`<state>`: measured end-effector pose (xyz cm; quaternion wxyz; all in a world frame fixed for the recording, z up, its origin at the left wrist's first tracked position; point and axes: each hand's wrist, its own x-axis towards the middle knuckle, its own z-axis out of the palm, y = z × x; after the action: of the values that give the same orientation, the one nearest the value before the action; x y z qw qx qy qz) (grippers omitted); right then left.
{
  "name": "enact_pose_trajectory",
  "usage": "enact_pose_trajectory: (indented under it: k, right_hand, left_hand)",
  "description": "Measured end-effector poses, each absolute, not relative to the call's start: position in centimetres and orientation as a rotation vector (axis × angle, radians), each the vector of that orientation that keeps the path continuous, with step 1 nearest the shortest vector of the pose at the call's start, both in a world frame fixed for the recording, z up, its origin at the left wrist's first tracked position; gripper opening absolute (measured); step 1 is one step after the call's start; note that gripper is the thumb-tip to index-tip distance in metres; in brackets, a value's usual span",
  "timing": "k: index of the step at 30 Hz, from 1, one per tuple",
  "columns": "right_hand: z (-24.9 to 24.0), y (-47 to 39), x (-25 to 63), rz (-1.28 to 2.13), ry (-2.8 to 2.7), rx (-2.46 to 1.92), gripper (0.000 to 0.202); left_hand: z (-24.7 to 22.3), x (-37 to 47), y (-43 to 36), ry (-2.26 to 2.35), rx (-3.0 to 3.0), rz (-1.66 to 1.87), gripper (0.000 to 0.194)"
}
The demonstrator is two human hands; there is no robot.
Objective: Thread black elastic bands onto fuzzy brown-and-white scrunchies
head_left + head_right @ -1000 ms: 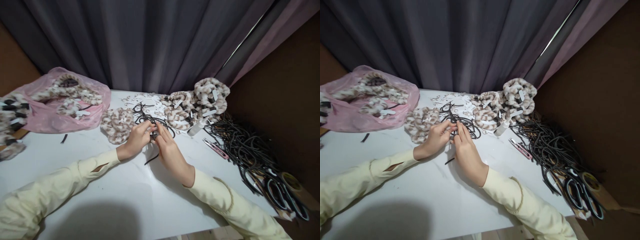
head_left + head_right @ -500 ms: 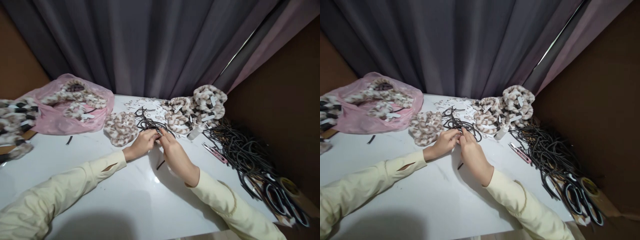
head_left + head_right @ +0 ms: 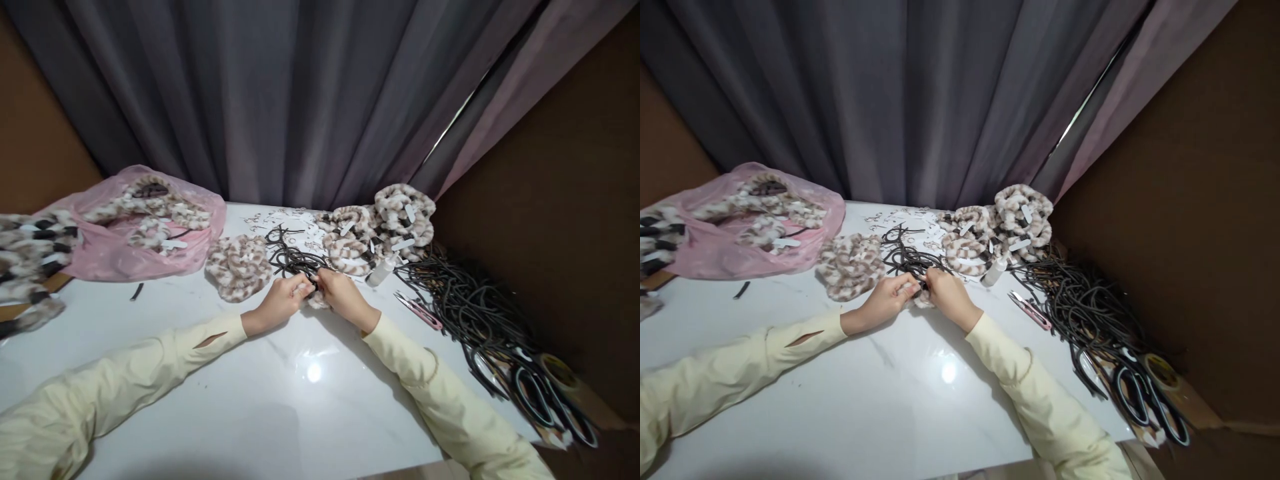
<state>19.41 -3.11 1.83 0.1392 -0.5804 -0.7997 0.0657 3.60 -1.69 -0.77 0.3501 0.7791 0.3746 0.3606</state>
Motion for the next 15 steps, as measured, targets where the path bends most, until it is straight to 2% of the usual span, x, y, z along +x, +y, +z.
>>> enact_pose_trajectory:
  k: [2, 6, 11, 15]
  right_hand:
    - [1.6, -3.0, 19.5, 0.225, -2.305, -1.656, 0.015]
    - [1.3, -2.6, 19.6, 0.264, -2.297, -1.577, 0.018]
    - [0.7, -1.8, 19.6, 0.317, -2.356, -1.390, 0.020]
    - [0.6, -1.8, 19.4, 0.288, -2.277, -1.329, 0.019]
  left_hand:
    - [-0.8, 3.6, -1.8, 0.974, 1.983, 0.967, 0.012]
    - [-0.9, 3.5, -1.9, 0.971, 1.996, 0.996, 0.017]
    - [-0.9, 3.4, -2.3, 0.831, 2.103, 1.041, 0.012]
    - [-0.8, 3.7, -2.1, 0.904, 1.941, 1.009, 0.012]
